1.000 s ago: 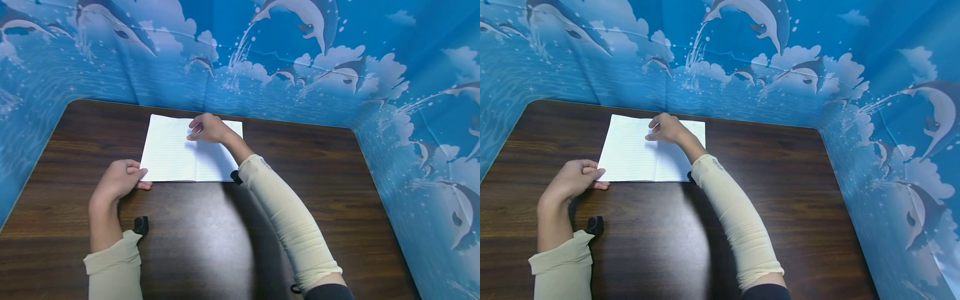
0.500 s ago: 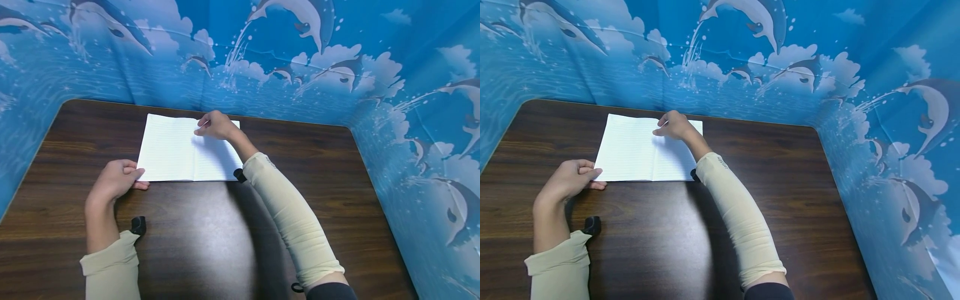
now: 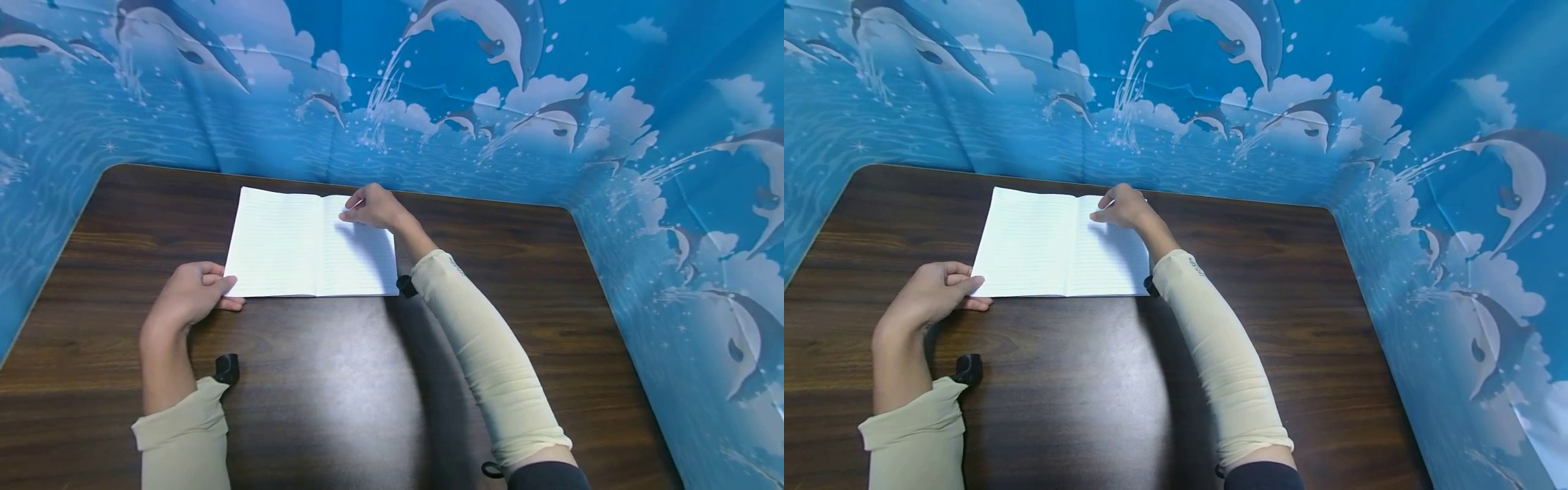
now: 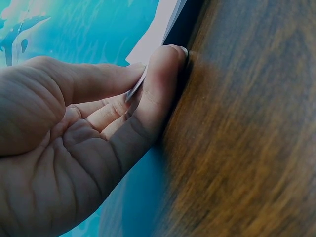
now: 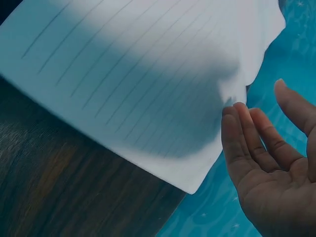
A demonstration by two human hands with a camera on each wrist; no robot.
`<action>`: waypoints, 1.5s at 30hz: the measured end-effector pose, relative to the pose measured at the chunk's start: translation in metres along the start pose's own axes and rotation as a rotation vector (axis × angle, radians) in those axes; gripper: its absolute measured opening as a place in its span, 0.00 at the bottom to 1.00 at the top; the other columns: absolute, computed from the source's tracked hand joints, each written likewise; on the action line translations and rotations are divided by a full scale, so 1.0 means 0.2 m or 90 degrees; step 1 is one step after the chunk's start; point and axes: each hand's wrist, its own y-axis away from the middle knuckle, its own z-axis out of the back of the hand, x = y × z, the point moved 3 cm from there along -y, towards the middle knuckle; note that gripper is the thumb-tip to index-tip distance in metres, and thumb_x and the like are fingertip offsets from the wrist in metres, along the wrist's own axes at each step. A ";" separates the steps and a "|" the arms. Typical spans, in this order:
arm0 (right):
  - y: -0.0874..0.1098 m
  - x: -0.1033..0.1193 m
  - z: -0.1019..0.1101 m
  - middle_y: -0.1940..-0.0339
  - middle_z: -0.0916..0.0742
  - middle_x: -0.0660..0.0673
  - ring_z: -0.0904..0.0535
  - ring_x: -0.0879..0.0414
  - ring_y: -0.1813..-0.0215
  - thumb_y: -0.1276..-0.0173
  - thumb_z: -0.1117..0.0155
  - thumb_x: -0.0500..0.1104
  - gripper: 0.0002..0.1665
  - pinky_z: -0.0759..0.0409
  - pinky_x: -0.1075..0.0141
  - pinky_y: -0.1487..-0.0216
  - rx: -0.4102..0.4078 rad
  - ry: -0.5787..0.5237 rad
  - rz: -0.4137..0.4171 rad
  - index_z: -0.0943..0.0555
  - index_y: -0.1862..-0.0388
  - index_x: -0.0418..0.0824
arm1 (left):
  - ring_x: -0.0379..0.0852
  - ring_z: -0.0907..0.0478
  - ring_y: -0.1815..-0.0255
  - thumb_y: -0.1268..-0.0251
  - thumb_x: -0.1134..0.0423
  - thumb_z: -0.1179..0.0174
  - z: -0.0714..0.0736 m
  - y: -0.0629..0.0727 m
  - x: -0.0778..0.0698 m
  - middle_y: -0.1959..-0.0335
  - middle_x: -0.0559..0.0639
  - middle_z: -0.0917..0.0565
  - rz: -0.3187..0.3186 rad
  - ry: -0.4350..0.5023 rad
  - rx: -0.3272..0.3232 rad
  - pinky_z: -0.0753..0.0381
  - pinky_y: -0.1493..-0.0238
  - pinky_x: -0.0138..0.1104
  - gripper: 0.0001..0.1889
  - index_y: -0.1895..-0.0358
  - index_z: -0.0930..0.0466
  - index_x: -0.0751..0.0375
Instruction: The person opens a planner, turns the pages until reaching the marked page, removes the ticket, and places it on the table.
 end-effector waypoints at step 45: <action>-0.02 -0.25 0.00 0.32 0.14 0.40 0.18 0.48 0.35 0.24 0.27 0.48 0.28 0.18 0.56 0.33 -0.116 0.240 -0.092 0.16 0.31 0.36 | 0.38 0.08 0.67 0.11 0.59 0.52 -0.01 -0.01 0.00 0.67 0.48 0.06 -0.004 0.001 0.000 0.44 0.25 0.71 0.27 0.25 0.38 0.81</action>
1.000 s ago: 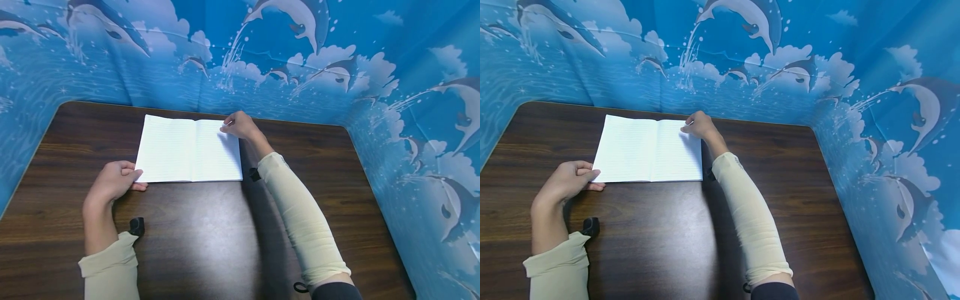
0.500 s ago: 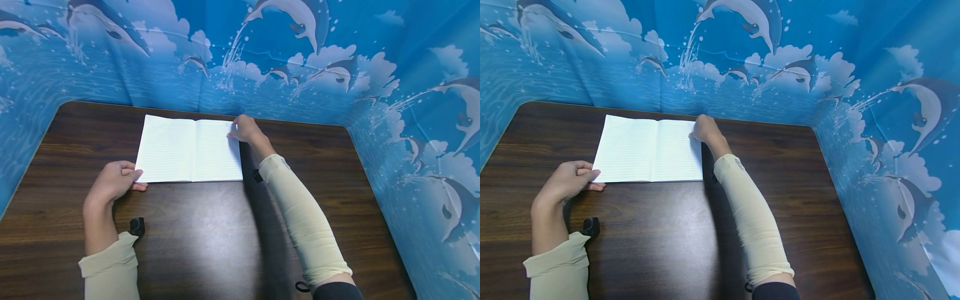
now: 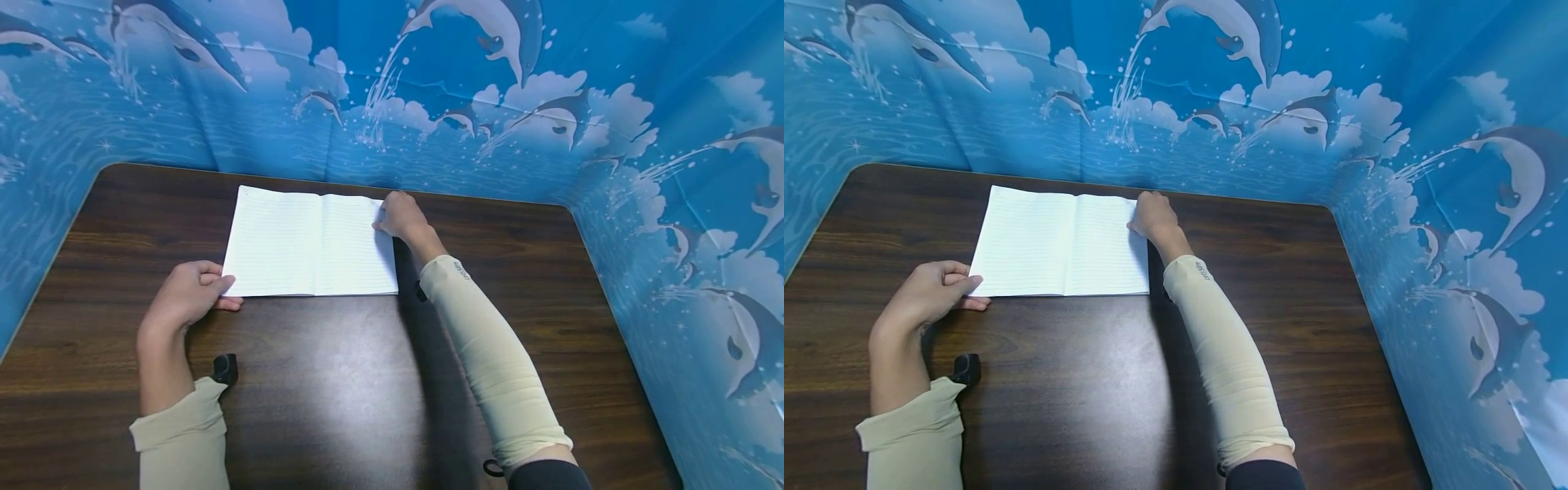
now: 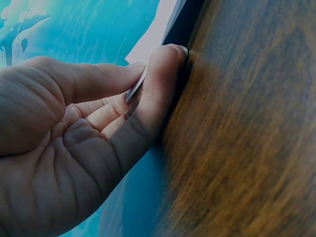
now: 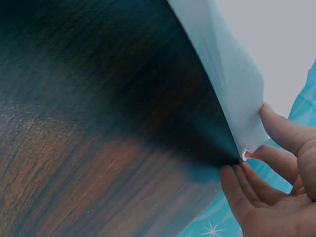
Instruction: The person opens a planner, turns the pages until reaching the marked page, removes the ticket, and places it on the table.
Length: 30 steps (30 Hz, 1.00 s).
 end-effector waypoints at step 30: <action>0.01 -0.11 0.03 0.55 0.10 0.39 0.09 0.51 0.59 0.27 0.24 0.42 0.25 0.10 0.55 0.44 -0.065 -0.416 -0.085 0.16 0.36 0.33 | 0.36 0.09 0.67 0.11 0.59 0.52 0.01 0.01 0.00 0.67 0.48 0.06 -0.014 -0.011 0.009 0.43 0.25 0.70 0.27 0.26 0.38 0.82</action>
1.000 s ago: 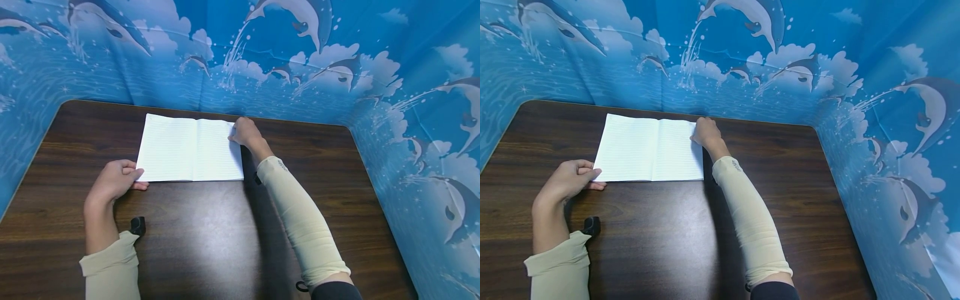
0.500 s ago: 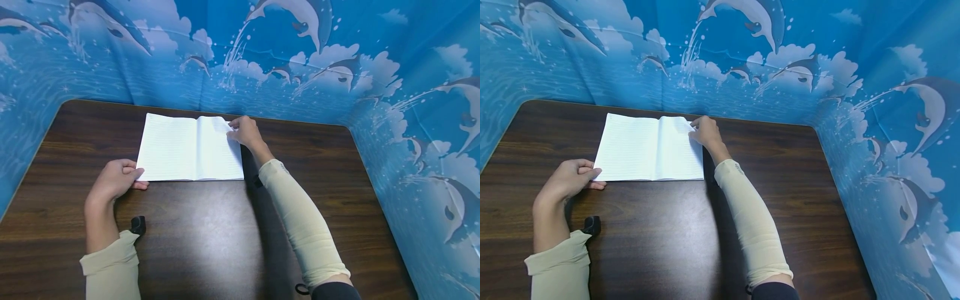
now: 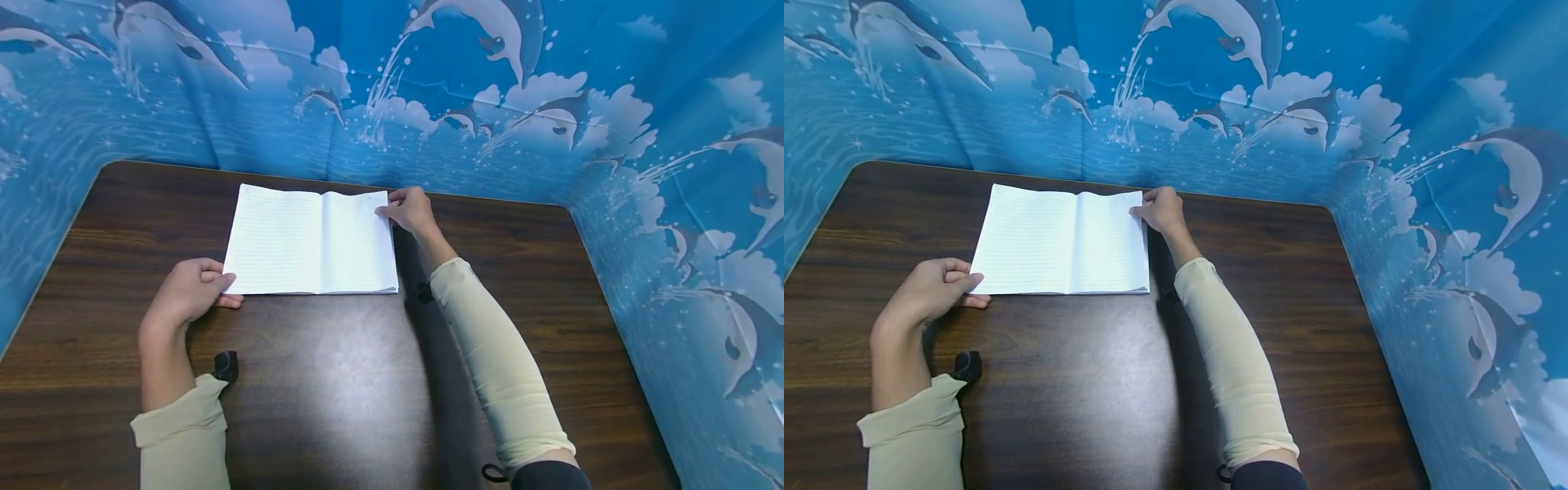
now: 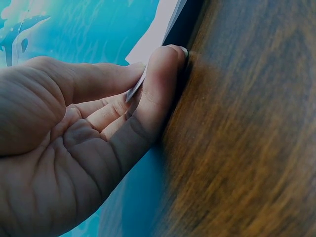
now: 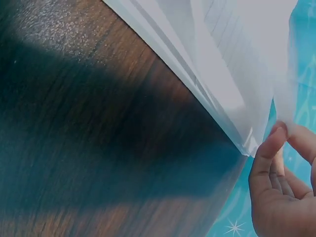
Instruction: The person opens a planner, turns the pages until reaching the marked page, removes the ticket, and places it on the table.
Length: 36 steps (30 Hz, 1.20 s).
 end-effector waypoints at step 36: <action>0.09 0.30 -0.09 0.64 0.16 0.43 0.17 0.56 0.70 0.22 0.30 0.45 0.12 0.11 0.48 0.43 0.035 -0.140 0.017 0.17 0.55 0.36 | 0.38 0.08 0.66 0.11 0.57 0.50 0.00 -0.01 0.01 0.68 0.46 0.07 0.010 -0.001 0.001 0.43 0.25 0.71 0.30 0.23 0.41 0.81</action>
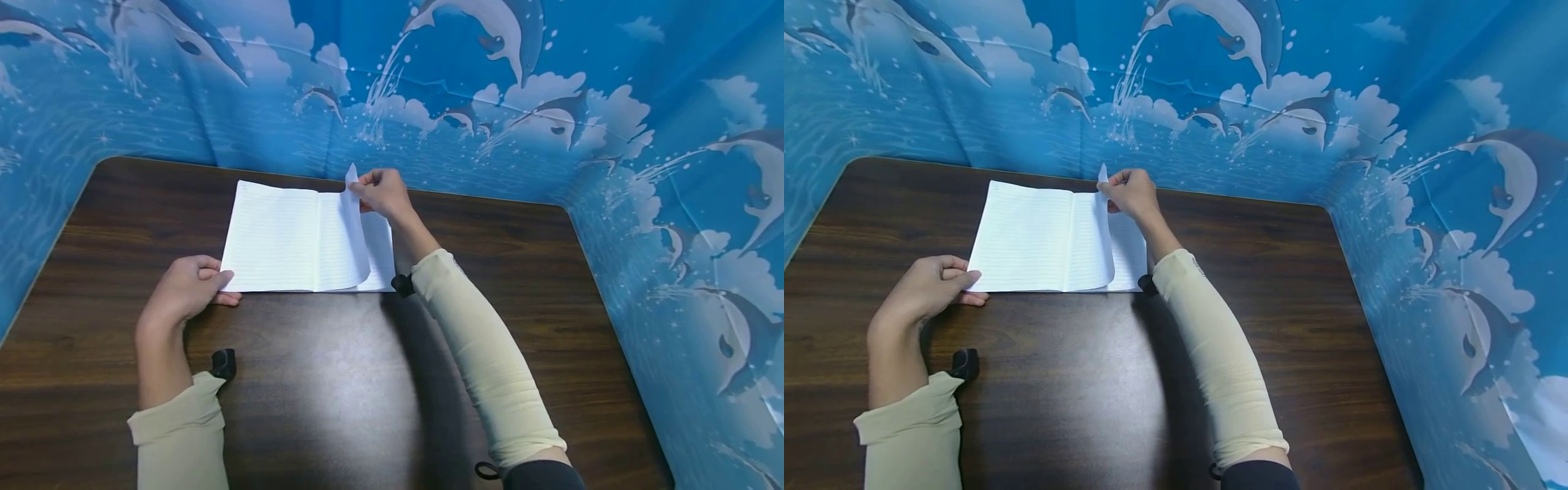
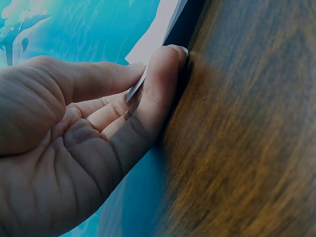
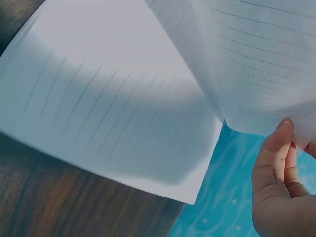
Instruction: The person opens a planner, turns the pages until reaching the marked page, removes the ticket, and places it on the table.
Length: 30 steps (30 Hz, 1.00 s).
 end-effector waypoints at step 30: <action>0.03 0.14 -0.26 0.74 0.14 0.42 0.15 0.58 0.77 0.19 0.37 0.40 0.11 0.08 0.55 0.56 0.092 -0.128 0.040 0.22 0.64 0.37 | 0.38 0.08 0.68 0.12 0.61 0.50 0.00 -0.01 0.00 0.69 0.45 0.07 -0.007 0.013 -0.011 0.39 0.27 0.67 0.28 0.24 0.39 0.81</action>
